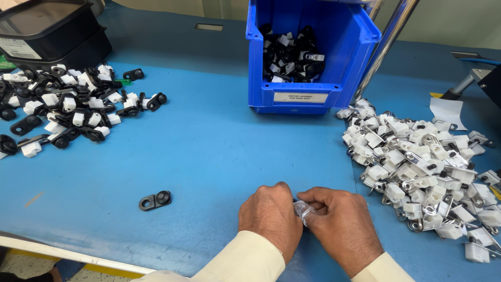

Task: The person sits at a factory workbench wrapping small black plastic brackets with white foam strips, pressing the foam around each part by hand and placing finished parts in a pile. They briefly carry a bag of parts to the floor, empty it, and return to wrapping more brackets.

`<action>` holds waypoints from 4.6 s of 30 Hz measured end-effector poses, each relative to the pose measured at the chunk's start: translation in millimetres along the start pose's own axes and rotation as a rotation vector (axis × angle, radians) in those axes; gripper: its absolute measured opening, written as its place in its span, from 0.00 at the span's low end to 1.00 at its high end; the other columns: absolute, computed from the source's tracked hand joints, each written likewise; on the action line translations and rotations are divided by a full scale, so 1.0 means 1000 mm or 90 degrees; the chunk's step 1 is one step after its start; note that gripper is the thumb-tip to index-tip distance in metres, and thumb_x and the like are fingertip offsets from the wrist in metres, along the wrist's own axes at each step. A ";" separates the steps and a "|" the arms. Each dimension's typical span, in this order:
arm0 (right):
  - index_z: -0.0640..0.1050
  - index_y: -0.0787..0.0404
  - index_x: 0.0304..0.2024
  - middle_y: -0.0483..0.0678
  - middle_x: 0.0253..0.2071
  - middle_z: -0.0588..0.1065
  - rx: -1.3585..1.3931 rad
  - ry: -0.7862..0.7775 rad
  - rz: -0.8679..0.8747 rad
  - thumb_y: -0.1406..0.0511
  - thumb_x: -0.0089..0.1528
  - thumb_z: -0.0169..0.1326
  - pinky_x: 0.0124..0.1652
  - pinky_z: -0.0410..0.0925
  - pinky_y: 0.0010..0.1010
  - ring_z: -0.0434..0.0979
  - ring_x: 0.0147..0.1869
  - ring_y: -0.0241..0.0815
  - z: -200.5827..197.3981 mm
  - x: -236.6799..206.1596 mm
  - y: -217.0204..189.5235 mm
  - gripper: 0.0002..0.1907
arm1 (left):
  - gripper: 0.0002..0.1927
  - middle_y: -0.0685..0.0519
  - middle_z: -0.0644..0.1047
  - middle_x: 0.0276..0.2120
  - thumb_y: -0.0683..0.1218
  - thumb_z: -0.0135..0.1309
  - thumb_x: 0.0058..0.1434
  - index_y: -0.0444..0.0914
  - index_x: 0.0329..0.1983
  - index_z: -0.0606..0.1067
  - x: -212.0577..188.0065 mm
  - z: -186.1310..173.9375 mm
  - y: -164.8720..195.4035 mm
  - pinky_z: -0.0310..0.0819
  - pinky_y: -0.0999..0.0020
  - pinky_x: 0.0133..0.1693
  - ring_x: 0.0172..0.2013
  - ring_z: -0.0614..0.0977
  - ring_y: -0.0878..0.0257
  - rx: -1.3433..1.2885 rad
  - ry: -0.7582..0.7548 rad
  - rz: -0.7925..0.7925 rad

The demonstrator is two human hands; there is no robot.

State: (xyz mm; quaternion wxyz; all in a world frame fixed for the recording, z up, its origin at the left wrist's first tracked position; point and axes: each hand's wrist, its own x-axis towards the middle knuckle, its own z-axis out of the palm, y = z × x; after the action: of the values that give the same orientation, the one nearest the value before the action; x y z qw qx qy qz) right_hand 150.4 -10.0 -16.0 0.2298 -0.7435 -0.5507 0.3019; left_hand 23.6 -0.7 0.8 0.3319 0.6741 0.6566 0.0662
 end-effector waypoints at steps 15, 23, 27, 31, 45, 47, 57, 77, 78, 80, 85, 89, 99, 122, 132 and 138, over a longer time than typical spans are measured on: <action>0.85 0.58 0.49 0.50 0.27 0.85 0.039 -0.049 0.001 0.73 0.56 0.60 0.31 0.77 0.28 0.83 0.26 0.37 -0.002 0.010 0.004 0.18 | 0.07 0.41 0.84 0.32 0.41 0.50 0.64 0.33 0.43 0.73 0.016 -0.015 -0.022 0.81 0.63 0.25 0.28 0.87 0.52 -0.209 -0.223 -0.035; 0.85 0.62 0.47 0.51 0.35 0.85 0.145 -0.095 0.040 0.76 0.57 0.54 0.33 0.78 0.28 0.84 0.30 0.37 0.001 0.021 0.021 0.17 | 0.06 0.45 0.82 0.31 0.40 0.57 0.63 0.31 0.38 0.74 0.042 -0.020 -0.035 0.82 0.70 0.22 0.27 0.87 0.58 -0.338 -0.284 -0.013; 0.85 0.62 0.47 0.52 0.36 0.86 0.184 -0.105 0.053 0.77 0.57 0.52 0.34 0.79 0.28 0.83 0.30 0.37 0.002 0.024 0.025 0.19 | 0.04 0.46 0.83 0.30 0.39 0.55 0.63 0.30 0.37 0.76 0.041 -0.020 -0.032 0.83 0.71 0.23 0.27 0.88 0.60 -0.306 -0.261 -0.008; 0.85 0.62 0.47 0.51 0.34 0.86 0.169 -0.088 0.054 0.75 0.57 0.57 0.33 0.78 0.29 0.83 0.30 0.37 0.002 0.020 0.019 0.16 | 0.06 0.43 0.84 0.28 0.39 0.52 0.64 0.29 0.37 0.77 0.031 -0.015 -0.025 0.83 0.66 0.27 0.25 0.87 0.57 -0.227 -0.190 -0.014; 0.85 0.61 0.50 0.50 0.34 0.83 0.013 -0.053 0.087 0.72 0.59 0.61 0.36 0.78 0.28 0.85 0.32 0.38 0.006 0.007 -0.002 0.16 | 0.07 0.42 0.81 0.36 0.43 0.56 0.63 0.35 0.41 0.77 0.007 -0.007 -0.009 0.82 0.57 0.41 0.39 0.85 0.50 -0.015 -0.036 -0.004; 0.85 0.67 0.46 0.53 0.34 0.85 0.217 -0.055 0.135 0.74 0.59 0.58 0.33 0.77 0.30 0.83 0.31 0.40 0.009 0.013 0.004 0.13 | 0.06 0.44 0.82 0.36 0.39 0.56 0.61 0.36 0.42 0.77 0.005 -0.007 -0.010 0.82 0.57 0.41 0.39 0.85 0.51 -0.021 -0.053 -0.006; 0.83 0.72 0.40 0.57 0.33 0.83 0.425 -0.052 0.216 0.72 0.61 0.56 0.32 0.76 0.31 0.81 0.31 0.42 0.015 0.018 0.024 0.09 | 0.07 0.44 0.82 0.34 0.37 0.55 0.62 0.36 0.44 0.73 0.003 -0.009 -0.019 0.84 0.64 0.37 0.35 0.89 0.56 -0.226 -0.116 -0.056; 0.81 0.67 0.45 0.51 0.34 0.81 0.506 -0.024 0.230 0.64 0.65 0.55 0.32 0.74 0.32 0.80 0.33 0.40 0.013 0.007 0.023 0.13 | 0.24 0.49 0.82 0.34 0.35 0.52 0.65 0.46 0.63 0.71 0.002 -0.008 -0.027 0.85 0.71 0.31 0.29 0.87 0.63 -0.532 -0.088 -0.187; 0.80 0.67 0.46 0.50 0.34 0.81 0.536 -0.014 0.261 0.61 0.66 0.54 0.33 0.74 0.33 0.79 0.34 0.40 0.010 0.006 0.023 0.15 | 0.23 0.50 0.82 0.34 0.33 0.48 0.65 0.45 0.61 0.74 0.003 -0.009 -0.028 0.85 0.71 0.31 0.29 0.87 0.63 -0.595 -0.089 -0.209; 0.81 0.67 0.46 0.50 0.34 0.80 0.509 -0.079 0.326 0.58 0.67 0.54 0.33 0.74 0.33 0.79 0.35 0.39 0.006 0.007 0.024 0.18 | 0.23 0.49 0.82 0.36 0.33 0.50 0.65 0.43 0.61 0.73 0.003 -0.008 -0.033 0.86 0.72 0.31 0.30 0.87 0.62 -0.645 -0.115 -0.214; 0.81 0.64 0.42 0.51 0.30 0.81 0.490 -0.222 0.352 0.55 0.64 0.56 0.30 0.71 0.28 0.78 0.32 0.38 0.004 0.012 0.035 0.18 | 0.23 0.46 0.82 0.38 0.35 0.53 0.64 0.42 0.61 0.72 0.004 0.000 -0.041 0.86 0.72 0.33 0.33 0.87 0.61 -0.734 -0.175 -0.151; 0.80 0.63 0.41 0.48 0.29 0.79 0.547 -0.271 0.364 0.60 0.63 0.58 0.29 0.70 0.25 0.75 0.30 0.35 0.007 0.024 0.048 0.13 | 0.25 0.45 0.83 0.38 0.33 0.53 0.62 0.39 0.63 0.72 0.007 0.002 -0.049 0.87 0.72 0.33 0.33 0.87 0.62 -0.728 -0.231 -0.076; 0.81 0.71 0.39 0.57 0.31 0.80 0.530 -0.129 0.242 0.71 0.66 0.46 0.35 0.76 0.33 0.81 0.31 0.44 0.022 0.018 0.051 0.12 | 0.25 0.48 0.85 0.34 0.32 0.53 0.61 0.45 0.59 0.77 -0.003 -0.003 -0.032 0.85 0.74 0.29 0.29 0.87 0.63 -0.547 -0.086 -0.141; 0.81 0.69 0.39 0.53 0.32 0.81 0.586 -0.242 0.278 0.66 0.62 0.59 0.36 0.76 0.30 0.79 0.32 0.38 0.021 0.019 0.063 0.09 | 0.30 0.48 0.82 0.37 0.31 0.51 0.60 0.47 0.64 0.73 0.006 -0.018 -0.036 0.85 0.73 0.32 0.29 0.86 0.65 -0.535 -0.180 0.006; 0.81 0.67 0.44 0.57 0.35 0.85 0.398 0.045 0.125 0.79 0.58 0.43 0.37 0.77 0.33 0.83 0.35 0.45 0.041 -0.005 0.038 0.19 | 0.26 0.49 0.85 0.28 0.31 0.52 0.57 0.46 0.55 0.78 -0.005 -0.020 -0.019 0.83 0.72 0.30 0.26 0.88 0.65 -0.473 -0.007 -0.060; 0.81 0.65 0.50 0.54 0.42 0.83 0.525 -0.056 0.197 0.77 0.61 0.51 0.38 0.79 0.38 0.85 0.43 0.44 0.035 -0.005 0.034 0.16 | 0.23 0.50 0.85 0.31 0.33 0.54 0.60 0.47 0.56 0.75 -0.001 -0.028 -0.018 0.84 0.73 0.31 0.29 0.87 0.66 -0.554 -0.057 -0.111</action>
State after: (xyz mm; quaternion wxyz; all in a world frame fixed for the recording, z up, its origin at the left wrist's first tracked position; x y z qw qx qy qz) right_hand 148.1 -24.6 -62.5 0.4356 -0.6495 -0.2757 0.5589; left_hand -6.3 7.3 13.0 0.6171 0.4159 0.6071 0.2786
